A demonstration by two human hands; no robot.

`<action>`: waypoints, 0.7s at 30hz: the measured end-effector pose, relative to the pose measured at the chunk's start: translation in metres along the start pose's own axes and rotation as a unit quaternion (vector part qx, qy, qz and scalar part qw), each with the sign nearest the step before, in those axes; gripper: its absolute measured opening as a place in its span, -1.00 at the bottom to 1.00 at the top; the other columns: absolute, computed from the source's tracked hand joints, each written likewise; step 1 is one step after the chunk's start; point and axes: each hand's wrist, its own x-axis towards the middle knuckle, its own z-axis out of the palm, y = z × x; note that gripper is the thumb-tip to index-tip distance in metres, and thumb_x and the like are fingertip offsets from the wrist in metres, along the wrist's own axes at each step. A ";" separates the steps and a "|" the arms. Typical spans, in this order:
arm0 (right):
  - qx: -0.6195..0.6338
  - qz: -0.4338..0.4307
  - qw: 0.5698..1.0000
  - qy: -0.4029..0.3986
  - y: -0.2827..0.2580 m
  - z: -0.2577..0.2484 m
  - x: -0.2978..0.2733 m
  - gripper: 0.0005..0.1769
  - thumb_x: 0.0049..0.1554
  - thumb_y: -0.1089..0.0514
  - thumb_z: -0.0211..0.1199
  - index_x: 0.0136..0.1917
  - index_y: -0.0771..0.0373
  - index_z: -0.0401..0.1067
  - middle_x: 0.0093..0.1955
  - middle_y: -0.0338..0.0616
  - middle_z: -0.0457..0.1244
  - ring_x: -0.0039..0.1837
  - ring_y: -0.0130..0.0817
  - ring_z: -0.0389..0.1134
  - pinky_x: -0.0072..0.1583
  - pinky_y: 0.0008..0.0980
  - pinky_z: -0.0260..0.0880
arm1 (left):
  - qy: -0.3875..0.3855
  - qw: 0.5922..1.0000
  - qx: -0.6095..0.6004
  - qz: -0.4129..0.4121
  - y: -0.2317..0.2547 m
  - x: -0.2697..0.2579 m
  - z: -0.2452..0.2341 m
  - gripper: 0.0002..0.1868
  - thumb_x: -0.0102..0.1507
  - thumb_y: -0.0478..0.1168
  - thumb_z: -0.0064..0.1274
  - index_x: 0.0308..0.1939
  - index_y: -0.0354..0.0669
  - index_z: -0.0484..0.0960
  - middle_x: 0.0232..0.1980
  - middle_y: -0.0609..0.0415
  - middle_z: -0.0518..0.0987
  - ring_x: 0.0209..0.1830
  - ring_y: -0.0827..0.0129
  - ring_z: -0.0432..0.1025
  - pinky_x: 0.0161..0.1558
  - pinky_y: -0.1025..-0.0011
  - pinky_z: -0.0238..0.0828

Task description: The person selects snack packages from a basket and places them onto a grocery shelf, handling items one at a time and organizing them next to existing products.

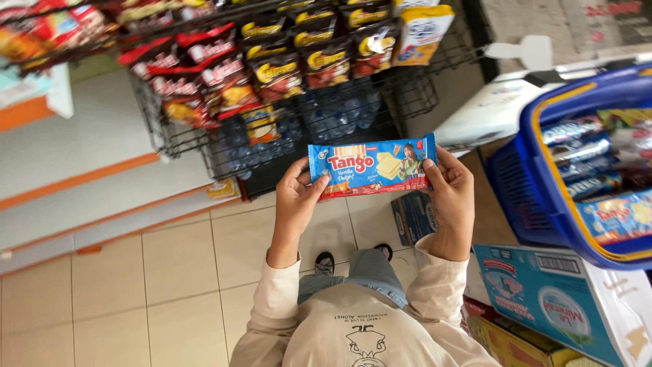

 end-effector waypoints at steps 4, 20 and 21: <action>-0.008 0.012 0.999 -0.040 0.017 0.023 -0.010 -0.63 0.20 0.32 0.12 0.27 0.46 0.28 -0.21 0.02 0.31 -0.25 -0.37 0.42 -0.20 -0.38 0.55 | 0.040 0.999 0.012 -0.004 0.008 -0.024 -0.029 -0.44 0.22 -0.25 0.12 0.27 -0.25 0.31 0.04 -0.32 0.55 -0.01 -0.05 0.51 -0.14 0.30 0.55; -0.021 0.058 0.978 -0.199 0.044 0.080 -0.008 -0.62 0.19 0.32 0.13 0.27 0.50 0.28 -0.21 0.07 0.31 -0.27 -0.30 0.41 -0.20 -0.36 0.55 | 0.195 0.977 -0.032 0.085 0.013 -0.095 -0.061 -0.50 0.20 -0.41 0.09 0.23 -0.26 0.36 -0.07 -0.30 0.59 -0.09 0.11 0.51 -0.10 0.32 0.53; -0.022 0.059 0.977 -0.206 0.049 0.081 -0.004 -0.62 0.18 0.31 0.13 0.26 0.48 0.29 -0.22 0.04 0.32 -0.27 -0.31 0.42 -0.20 -0.39 0.55 | 0.202 0.975 -0.034 0.089 0.013 -0.098 -0.060 -0.49 0.20 -0.42 0.09 0.23 -0.27 0.36 -0.06 -0.32 0.59 -0.10 0.09 0.51 -0.10 0.31 0.54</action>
